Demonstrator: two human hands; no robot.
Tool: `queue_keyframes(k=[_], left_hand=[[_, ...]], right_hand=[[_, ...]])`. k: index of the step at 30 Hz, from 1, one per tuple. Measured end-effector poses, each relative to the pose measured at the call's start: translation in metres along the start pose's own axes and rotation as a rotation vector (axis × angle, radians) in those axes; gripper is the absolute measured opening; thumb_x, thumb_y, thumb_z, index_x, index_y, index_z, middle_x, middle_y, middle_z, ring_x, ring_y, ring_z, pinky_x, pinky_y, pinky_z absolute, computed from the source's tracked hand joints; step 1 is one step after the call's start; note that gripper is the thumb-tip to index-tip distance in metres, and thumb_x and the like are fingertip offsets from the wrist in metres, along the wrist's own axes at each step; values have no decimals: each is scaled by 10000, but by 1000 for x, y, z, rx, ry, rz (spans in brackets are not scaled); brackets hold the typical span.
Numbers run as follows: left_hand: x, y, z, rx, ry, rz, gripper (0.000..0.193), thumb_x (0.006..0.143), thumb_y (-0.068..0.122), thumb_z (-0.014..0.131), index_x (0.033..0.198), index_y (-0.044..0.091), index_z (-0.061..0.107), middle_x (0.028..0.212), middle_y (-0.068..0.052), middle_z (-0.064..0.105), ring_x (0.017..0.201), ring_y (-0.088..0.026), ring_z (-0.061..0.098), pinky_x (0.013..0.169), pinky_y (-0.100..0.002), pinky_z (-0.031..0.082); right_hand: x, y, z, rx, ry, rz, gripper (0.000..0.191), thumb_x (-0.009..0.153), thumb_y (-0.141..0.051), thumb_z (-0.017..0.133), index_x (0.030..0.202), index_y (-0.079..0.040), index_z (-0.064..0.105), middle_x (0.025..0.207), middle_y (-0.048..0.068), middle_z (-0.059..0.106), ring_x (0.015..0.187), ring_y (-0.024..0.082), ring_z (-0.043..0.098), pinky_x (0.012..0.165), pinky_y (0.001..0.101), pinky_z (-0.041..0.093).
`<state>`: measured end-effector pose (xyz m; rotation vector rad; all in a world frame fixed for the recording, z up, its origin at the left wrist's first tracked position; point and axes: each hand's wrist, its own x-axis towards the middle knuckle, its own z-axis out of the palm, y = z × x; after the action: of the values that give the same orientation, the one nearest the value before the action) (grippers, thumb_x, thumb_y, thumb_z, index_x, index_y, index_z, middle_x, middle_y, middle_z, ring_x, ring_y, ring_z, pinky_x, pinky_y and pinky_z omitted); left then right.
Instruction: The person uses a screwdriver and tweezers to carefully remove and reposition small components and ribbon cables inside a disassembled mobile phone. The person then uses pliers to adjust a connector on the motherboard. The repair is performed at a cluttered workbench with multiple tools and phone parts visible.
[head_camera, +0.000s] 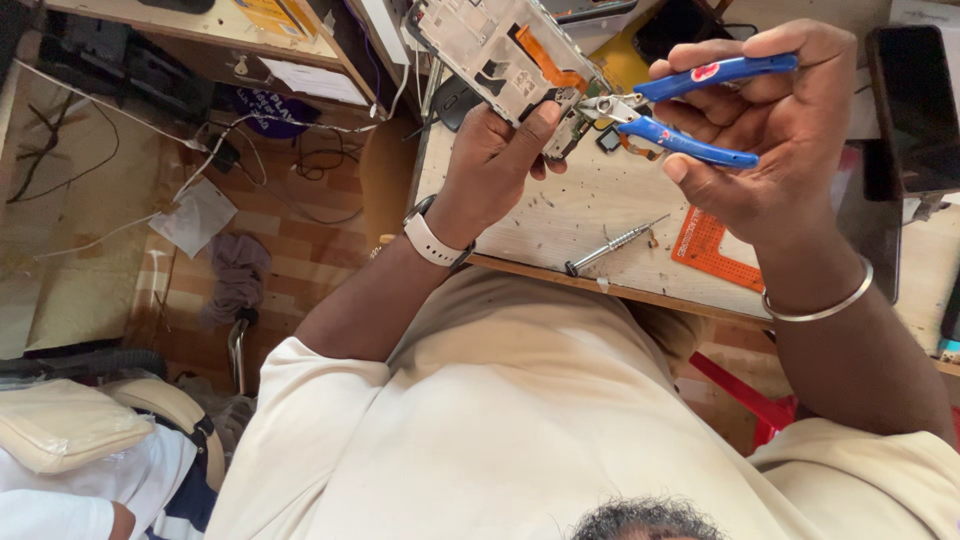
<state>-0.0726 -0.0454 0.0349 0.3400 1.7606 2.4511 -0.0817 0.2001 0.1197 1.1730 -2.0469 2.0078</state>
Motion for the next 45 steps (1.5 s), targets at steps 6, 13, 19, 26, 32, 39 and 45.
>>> queue_keyframes(k=[6, 13, 19, 26, 32, 39, 45], left_hand=[[-4, 4, 1, 182, 16, 75, 368, 1103, 300, 622, 900, 1, 695, 742, 22, 624, 690, -77, 689, 602, -239, 555], [-4, 5, 6, 173, 36, 99, 338, 1084, 312, 613, 958, 12, 705, 765, 31, 643, 687, -53, 657, 617, -234, 569], [-5, 7, 7, 212, 40, 93, 333, 1083, 319, 606, 972, 22, 705, 765, 37, 647, 695, -56, 683, 605, -227, 556], [-5, 10, 8, 224, 39, 100, 331, 1084, 316, 604, 974, 22, 711, 763, 33, 655, 697, -58, 691, 600, -226, 550], [-5, 10, 8, 269, 44, 122, 327, 1085, 305, 596, 982, 15, 705, 757, 33, 642, 670, -43, 644, 609, -233, 578], [-5, 8, 9, 201, 15, 148, 281, 1099, 261, 600, 1047, 0, 689, 805, 34, 607, 729, -31, 588, 696, -266, 630], [-6, 7, 9, 193, 18, 140, 251, 1090, 225, 592, 1061, -5, 688, 836, 28, 644, 748, -37, 613, 693, -272, 624]], right_hand=[[-5, 4, -1, -19, -8, -9, 600, 1004, -74, 764, 1378, -82, 295, 1426, 252, 553, 1383, 287, 607, 1134, 412, 520], [-4, 1, 0, -54, -36, -43, 590, 1003, -49, 739, 1372, -70, 280, 1432, 266, 532, 1387, 290, 585, 1124, 420, 517], [-1, -8, 6, -139, -29, -67, 607, 921, 0, 712, 1333, -46, 269, 1428, 292, 515, 1349, 299, 580, 1093, 434, 522], [3, -12, 9, -153, -48, -93, 611, 903, 21, 710, 1317, -42, 266, 1426, 301, 510, 1344, 302, 575, 1085, 431, 521], [3, -15, 11, -152, -37, -75, 620, 880, 60, 701, 1314, -39, 269, 1417, 312, 510, 1330, 301, 579, 1090, 433, 519], [7, -18, 10, -157, -73, -87, 615, 860, 115, 682, 1288, -27, 264, 1391, 332, 500, 1371, 333, 571, 1093, 442, 511], [7, -20, 10, -156, -74, -52, 625, 842, 172, 671, 1277, -21, 266, 1377, 335, 504, 1364, 339, 575, 1094, 448, 513]])
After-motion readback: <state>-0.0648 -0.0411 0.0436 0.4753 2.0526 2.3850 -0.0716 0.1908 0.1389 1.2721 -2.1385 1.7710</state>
